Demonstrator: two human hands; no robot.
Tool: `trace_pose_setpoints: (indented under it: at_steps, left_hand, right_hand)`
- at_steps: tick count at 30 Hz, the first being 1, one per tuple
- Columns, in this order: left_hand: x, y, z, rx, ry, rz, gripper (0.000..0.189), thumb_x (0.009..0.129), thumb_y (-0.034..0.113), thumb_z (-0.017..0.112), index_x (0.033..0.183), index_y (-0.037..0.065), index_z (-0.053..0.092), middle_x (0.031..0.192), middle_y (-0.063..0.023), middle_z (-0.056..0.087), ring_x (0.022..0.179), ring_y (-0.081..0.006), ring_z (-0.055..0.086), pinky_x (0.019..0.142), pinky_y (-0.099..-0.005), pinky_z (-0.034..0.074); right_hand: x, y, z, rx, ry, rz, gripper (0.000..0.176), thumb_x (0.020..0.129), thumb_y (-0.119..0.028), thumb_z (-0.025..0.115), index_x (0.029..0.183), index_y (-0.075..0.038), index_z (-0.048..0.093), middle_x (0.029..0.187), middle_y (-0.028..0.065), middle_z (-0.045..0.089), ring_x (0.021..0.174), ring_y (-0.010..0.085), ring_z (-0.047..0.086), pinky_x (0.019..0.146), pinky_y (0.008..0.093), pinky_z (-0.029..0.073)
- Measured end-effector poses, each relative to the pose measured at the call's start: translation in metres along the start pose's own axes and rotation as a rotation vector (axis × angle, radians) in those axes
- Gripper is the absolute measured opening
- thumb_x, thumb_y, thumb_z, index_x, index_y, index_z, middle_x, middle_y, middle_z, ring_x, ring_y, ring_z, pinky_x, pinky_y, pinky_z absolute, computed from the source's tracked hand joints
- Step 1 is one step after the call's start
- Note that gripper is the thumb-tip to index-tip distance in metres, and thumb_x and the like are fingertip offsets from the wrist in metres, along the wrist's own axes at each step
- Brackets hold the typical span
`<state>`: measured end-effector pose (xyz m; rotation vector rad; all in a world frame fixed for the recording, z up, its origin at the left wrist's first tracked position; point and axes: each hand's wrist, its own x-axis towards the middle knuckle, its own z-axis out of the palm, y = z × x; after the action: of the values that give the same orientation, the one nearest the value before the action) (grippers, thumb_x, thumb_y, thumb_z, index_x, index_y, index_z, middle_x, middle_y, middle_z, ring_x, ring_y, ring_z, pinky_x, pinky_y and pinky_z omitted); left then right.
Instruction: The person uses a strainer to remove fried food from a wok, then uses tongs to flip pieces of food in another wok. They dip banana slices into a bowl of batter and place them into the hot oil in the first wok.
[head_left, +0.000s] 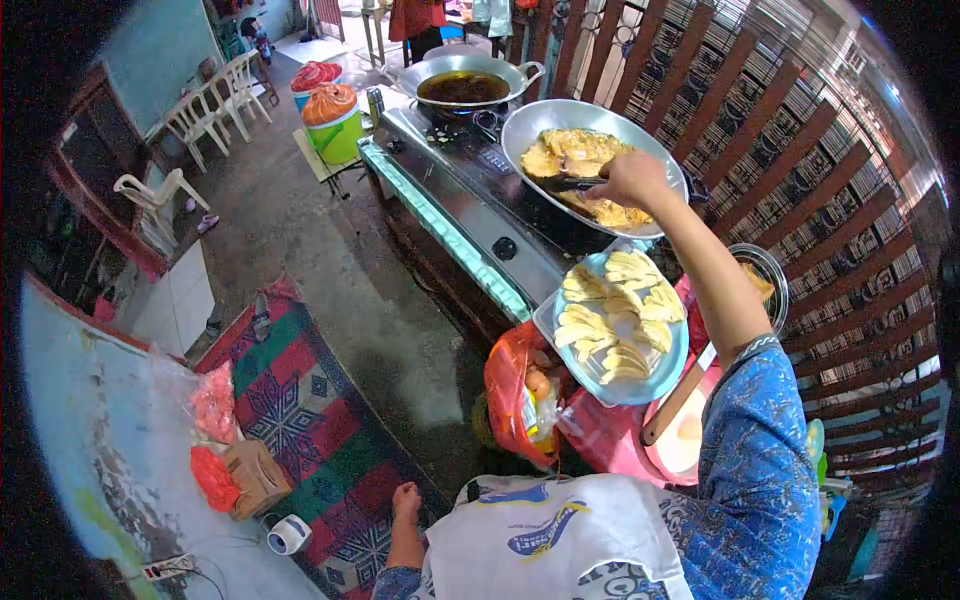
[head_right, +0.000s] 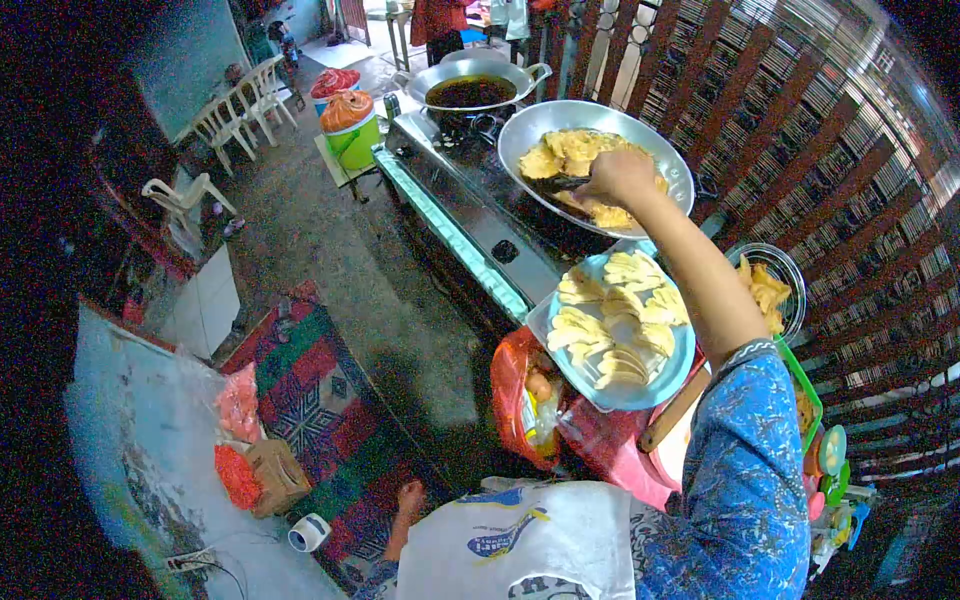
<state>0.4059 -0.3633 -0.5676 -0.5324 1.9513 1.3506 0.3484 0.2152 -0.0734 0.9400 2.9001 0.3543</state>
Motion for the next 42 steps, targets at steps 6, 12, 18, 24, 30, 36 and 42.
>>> trace_pose_setpoints:
  at_steps: [6, 12, 18, 24, 30, 36, 42]
  left_hand:
    - [0.013, -0.045, -0.024, 0.241, -0.027, -0.03, 0.023, 0.075, 0.021, 0.055, 0.092, 0.006, 0.057, 0.077, -0.0063, 0.058, 0.066, -0.0171, 0.054, 0.058, -0.0295, 0.044]
    - [0.043, -0.086, -0.035, -0.025, -0.056, -0.007, 0.023, 0.075, 0.023, 0.054, 0.091, 0.006, 0.057, 0.07, -0.0059, 0.057, 0.06, -0.0176, 0.053, 0.054, -0.0303, 0.043]
    - [-0.004, -0.022, -0.034, 0.054, -0.068, -0.069, 0.021, 0.076, 0.021, 0.054, 0.091, 0.005, 0.056, 0.068, -0.0054, 0.056, 0.058, -0.0162, 0.053, 0.052, -0.0297, 0.044]
    - [-0.019, 0.009, -0.016, 0.134, 0.085, -0.002, 0.02, 0.076, 0.018, 0.054, 0.091, 0.005, 0.056, 0.073, -0.0055, 0.056, 0.062, -0.0146, 0.053, 0.055, -0.0283, 0.044]
    - [-0.016, 0.008, -0.01, 0.258, 0.06, 0.059, 0.024, 0.075, 0.022, 0.055, 0.092, 0.005, 0.056, 0.074, -0.0055, 0.058, 0.06, -0.0155, 0.053, 0.053, -0.0284, 0.044]
    - [-0.001, -0.012, -0.011, 0.211, 0.038, -0.026, 0.022, 0.075, 0.021, 0.054, 0.092, 0.008, 0.057, 0.072, -0.0058, 0.057, 0.055, -0.0154, 0.053, 0.048, -0.0278, 0.043]
    - [-0.009, 0.001, -0.016, 0.105, 0.001, -0.151, 0.023, 0.076, 0.023, 0.053, 0.092, 0.007, 0.056, 0.069, -0.0047, 0.056, 0.055, -0.0142, 0.052, 0.05, -0.026, 0.043]
  right_hand:
    - [-0.025, 0.006, 0.001, -0.156, -0.014, 0.035, 0.038, 0.06, -0.048, 0.062, 0.083, -0.018, 0.064, 0.079, 0.0105, 0.061, 0.072, 0.0265, 0.058, 0.062, 0.0363, 0.046]
    - [-0.017, 0.041, 0.008, -0.084, 0.099, 0.11, 0.036, 0.06, -0.042, 0.064, 0.088, -0.019, 0.061, 0.078, 0.009, 0.06, 0.074, 0.0244, 0.058, 0.061, 0.0358, 0.046]
    - [0.023, 0.063, 0.073, -0.243, 0.216, 0.078, 0.031, 0.059, -0.036, 0.066, 0.082, -0.016, 0.06, 0.074, 0.0077, 0.06, 0.072, 0.0237, 0.059, 0.059, 0.0347, 0.046]
    - [0.028, 0.089, 0.034, -0.111, 0.108, 0.171, 0.036, 0.062, -0.043, 0.063, 0.092, -0.025, 0.061, 0.079, 0.0044, 0.061, 0.075, 0.0227, 0.058, 0.064, 0.0352, 0.046]
    - [0.035, 0.119, 0.016, 0.134, -0.11, 0.149, 0.043, 0.06, -0.045, 0.062, 0.096, -0.021, 0.06, 0.088, 0.0089, 0.06, 0.082, 0.0249, 0.056, 0.069, 0.0357, 0.044]
    - [0.032, 0.114, 0.028, 0.196, -0.051, 0.099, 0.04, 0.06, -0.041, 0.062, 0.094, -0.019, 0.061, 0.081, 0.0089, 0.061, 0.074, 0.0258, 0.058, 0.066, 0.0347, 0.045]
    - [0.007, 0.06, 0.036, -0.228, 0.162, -0.113, 0.037, 0.058, -0.036, 0.065, 0.092, -0.022, 0.061, 0.073, 0.0089, 0.06, 0.068, 0.025, 0.058, 0.06, 0.0363, 0.046]
